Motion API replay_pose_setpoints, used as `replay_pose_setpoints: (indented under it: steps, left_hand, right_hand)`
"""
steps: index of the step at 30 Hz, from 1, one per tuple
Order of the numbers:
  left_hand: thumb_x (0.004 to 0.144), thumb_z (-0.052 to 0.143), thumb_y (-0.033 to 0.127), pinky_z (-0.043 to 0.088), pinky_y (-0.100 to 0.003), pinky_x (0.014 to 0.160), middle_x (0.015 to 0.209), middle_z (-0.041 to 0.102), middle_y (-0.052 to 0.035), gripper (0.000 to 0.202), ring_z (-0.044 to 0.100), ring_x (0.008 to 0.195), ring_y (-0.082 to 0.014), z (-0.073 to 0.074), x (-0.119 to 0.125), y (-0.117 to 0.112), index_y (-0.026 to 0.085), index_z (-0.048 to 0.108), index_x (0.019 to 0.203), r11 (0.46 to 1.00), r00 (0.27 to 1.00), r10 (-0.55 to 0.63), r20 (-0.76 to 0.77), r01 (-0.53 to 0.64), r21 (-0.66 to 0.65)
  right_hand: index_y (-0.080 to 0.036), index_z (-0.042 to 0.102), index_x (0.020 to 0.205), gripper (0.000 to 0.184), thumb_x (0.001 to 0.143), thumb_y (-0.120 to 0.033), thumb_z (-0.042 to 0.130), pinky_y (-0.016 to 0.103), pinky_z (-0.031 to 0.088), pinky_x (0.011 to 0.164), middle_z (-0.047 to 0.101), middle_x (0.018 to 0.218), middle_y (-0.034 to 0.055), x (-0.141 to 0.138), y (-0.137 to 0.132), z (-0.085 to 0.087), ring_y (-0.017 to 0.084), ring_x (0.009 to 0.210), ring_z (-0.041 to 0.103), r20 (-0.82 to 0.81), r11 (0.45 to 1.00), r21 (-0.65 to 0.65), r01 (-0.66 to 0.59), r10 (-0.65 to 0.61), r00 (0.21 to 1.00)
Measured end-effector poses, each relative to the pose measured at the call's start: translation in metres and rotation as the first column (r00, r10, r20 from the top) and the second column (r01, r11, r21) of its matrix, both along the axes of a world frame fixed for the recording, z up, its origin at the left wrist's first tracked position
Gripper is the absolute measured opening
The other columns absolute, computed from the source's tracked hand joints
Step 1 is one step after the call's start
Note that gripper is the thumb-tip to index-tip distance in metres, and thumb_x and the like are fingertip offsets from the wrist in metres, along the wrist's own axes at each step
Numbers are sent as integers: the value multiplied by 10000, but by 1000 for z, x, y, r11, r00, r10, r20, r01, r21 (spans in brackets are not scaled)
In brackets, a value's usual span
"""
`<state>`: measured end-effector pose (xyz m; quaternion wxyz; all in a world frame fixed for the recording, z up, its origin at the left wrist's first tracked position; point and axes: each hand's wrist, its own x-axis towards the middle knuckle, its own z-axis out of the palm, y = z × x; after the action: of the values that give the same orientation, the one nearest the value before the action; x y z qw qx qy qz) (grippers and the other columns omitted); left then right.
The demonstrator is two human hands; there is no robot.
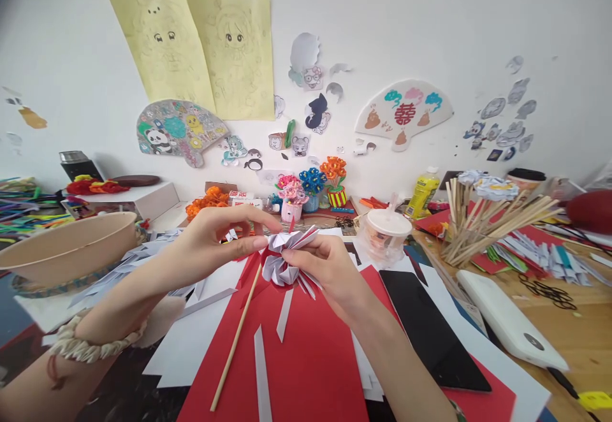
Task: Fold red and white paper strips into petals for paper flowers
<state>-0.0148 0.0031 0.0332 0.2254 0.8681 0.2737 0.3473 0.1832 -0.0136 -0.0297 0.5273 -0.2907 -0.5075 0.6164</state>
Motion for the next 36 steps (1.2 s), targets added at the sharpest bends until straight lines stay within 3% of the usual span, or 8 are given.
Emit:
replay_pose_setpoints:
  steps: [3, 10, 14, 16, 20, 24, 31, 36]
  left_hand:
    - [919, 591, 183, 543, -273, 756, 1003, 766, -52, 157, 685, 863, -163, 0, 1, 0, 202, 734, 983, 999, 1000, -29, 3, 29, -30]
    - [888, 645, 207, 509, -253, 654, 875, 770, -43, 113, 658, 742, -147, 1, 0, -1, 199, 757, 896, 1000, 999, -6, 34, 5, 9]
    - [875, 675, 228, 504, -285, 720, 855, 763, -29, 80, 657, 792, -164, 2, 1, -5, 204, 744, 841, 989, 997, 79, 15, -80, 125]
    - [866, 685, 201, 487, -298, 745, 824, 747, -16, 68, 636, 797, -167, 2, 3, -9, 204, 729, 813, 955, 989, 149, -23, -138, 264]
    - [894, 609, 134, 458, -305, 701, 787, 702, -26, 140, 590, 768, -177, -1, 8, -16, 182, 693, 792, 827, 950, 296, -100, -202, 524]
    - [920, 529, 128, 442, -303, 659, 755, 676, -48, 203, 570, 728, -182, -5, 12, -19, 161, 662, 770, 727, 911, 393, -128, -222, 650]
    - [854, 640, 119, 402, -260, 601, 755, 682, -4, 108, 596, 668, -149, -3, 13, -22, 173, 634, 761, 777, 880, 464, -95, -354, 521]
    - [826, 706, 257, 380, -259, 551, 755, 710, -6, 117, 605, 616, -158, -4, 12, -22, 187, 626, 779, 794, 840, 526, -134, -428, 432]
  right_hand:
    - [-172, 764, 692, 152, 693, -300, 847, 244, 456, 517, 653, 581, -4, 2, 1, -1, 103, 509, 549, -8, 1000, 8, -28, 28, 1000]
    - [-189, 788, 758, 140, 703, -304, 846, 295, 516, 596, 702, 638, 9, 4, 3, -6, 146, 574, 627, -10, 1000, 5, -1, 1, 1000]
    - [-193, 794, 817, 183, 717, -339, 839, 327, 561, 634, 746, 720, 42, 2, 1, -6, 187, 652, 683, 45, 996, 66, 59, -62, 997]
    - [-198, 793, 845, 197, 720, -343, 837, 336, 578, 663, 766, 777, 57, 0, 0, -6, 203, 706, 706, 73, 988, 105, 109, -117, 990]
    - [-201, 781, 822, 232, 673, -357, 866, 359, 595, 718, 780, 827, 69, -6, -1, -7, 234, 766, 727, 121, 967, 163, 195, -216, 969]
    - [-197, 775, 825, 247, 682, -383, 852, 379, 604, 735, 786, 826, 77, -10, -1, -8, 257, 784, 740, 148, 941, 182, 287, -315, 938]
    - [-188, 762, 856, 264, 723, -407, 823, 384, 596, 766, 788, 860, 89, -8, 1, -8, 261, 826, 738, 141, 931, 165, 325, -349, 927]
    - [-217, 721, 928, 258, 771, -409, 791, 343, 551, 807, 753, 914, 58, -10, 2, -10, 239, 898, 700, 76, 922, 200, 333, -353, 933]
